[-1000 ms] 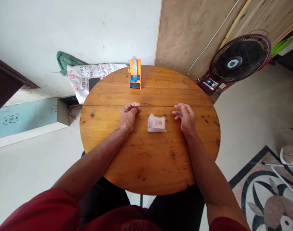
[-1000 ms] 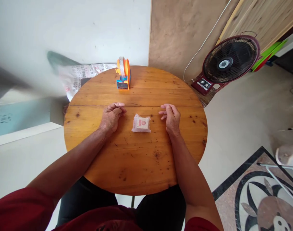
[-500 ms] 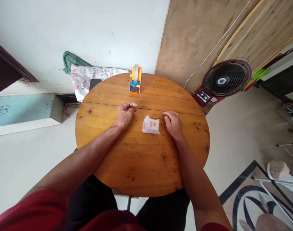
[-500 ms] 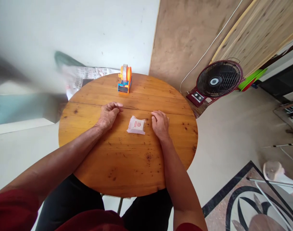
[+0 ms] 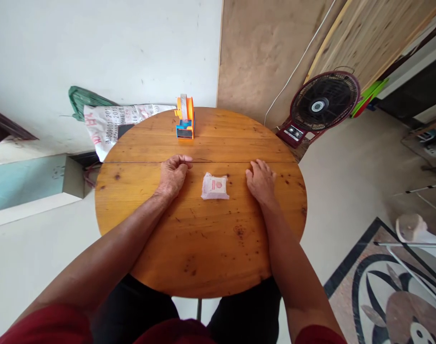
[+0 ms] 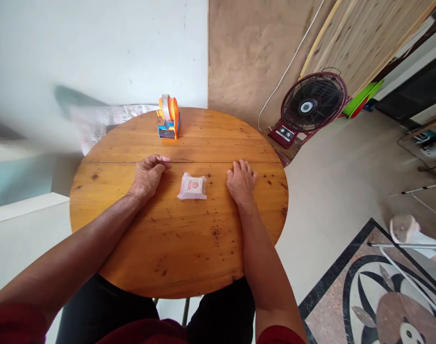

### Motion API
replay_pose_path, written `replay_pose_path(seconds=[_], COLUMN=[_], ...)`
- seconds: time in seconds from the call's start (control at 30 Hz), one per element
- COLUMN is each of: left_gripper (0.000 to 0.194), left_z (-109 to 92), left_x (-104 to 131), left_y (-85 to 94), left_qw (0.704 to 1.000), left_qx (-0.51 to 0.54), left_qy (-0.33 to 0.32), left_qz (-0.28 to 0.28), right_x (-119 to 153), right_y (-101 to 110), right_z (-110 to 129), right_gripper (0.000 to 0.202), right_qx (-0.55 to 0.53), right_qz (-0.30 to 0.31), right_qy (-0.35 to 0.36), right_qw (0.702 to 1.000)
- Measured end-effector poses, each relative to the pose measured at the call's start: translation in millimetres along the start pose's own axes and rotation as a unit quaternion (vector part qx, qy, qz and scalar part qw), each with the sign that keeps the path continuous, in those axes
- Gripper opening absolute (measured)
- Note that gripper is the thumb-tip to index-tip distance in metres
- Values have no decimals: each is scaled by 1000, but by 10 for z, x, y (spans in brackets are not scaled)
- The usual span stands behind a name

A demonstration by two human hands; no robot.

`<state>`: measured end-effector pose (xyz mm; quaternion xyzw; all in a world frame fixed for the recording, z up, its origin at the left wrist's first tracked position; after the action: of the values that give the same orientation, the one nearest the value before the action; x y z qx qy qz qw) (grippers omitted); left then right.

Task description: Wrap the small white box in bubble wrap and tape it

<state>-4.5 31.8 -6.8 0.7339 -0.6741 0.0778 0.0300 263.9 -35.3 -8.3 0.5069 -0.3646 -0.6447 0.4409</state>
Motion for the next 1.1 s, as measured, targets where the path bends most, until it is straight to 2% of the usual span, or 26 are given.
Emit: replay_pose_path(seconds=[0.17, 0.3, 0.4, 0.53, 0.6, 0.83, 1.0, 1.1], left_gripper=[18, 21, 24, 25, 25, 26, 27, 27], left_z=[-3, 2, 7, 6, 7, 32, 64, 54], left_x=[-8, -14, -16, -16, -17, -44, -50, -9], left_y=[-5, -5, -3, -7, -10, 2, 9, -6], left_qw=[1000, 1000, 1000, 1000, 1000, 1000, 999, 995], left_qx=[-8, -17, -18, -20, -21, -20, -16, -9], left_qy=[8, 6, 1, -4, -1, -8, -19, -25], left_qz=[5, 5, 6, 9, 8, 20, 37, 91], right_x=[-10, -6, -13, -31, -33, -33, -69, -79], right_y=[-23, 3, 2, -8, -16, -55, -87, -102], right_z=[168, 232, 252, 179, 144, 194, 166, 142], right_gripper=[41, 41, 42, 45, 45, 32, 18, 16], right_qx=[-8, -17, -7, 26, 28, -63, -119, -128], right_qz=[34, 61, 68, 40, 31, 24, -32, -45], right_qy=[50, 106, 100, 7, -14, 86, 66, 60], right_qw=[998, 992, 993, 999, 999, 994, 990, 989])
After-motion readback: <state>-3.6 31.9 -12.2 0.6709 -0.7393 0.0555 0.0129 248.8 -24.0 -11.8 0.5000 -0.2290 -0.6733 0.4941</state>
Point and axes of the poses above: each hand's wrist, its own x-axis away from the middle knuckle, its own y-axis out of the back of the hand, z = x × y, the point moved 1 cm from there along -x, towards the middle knuckle, and after that the axes turned 10 degrees about y, right-handed, at the moved point
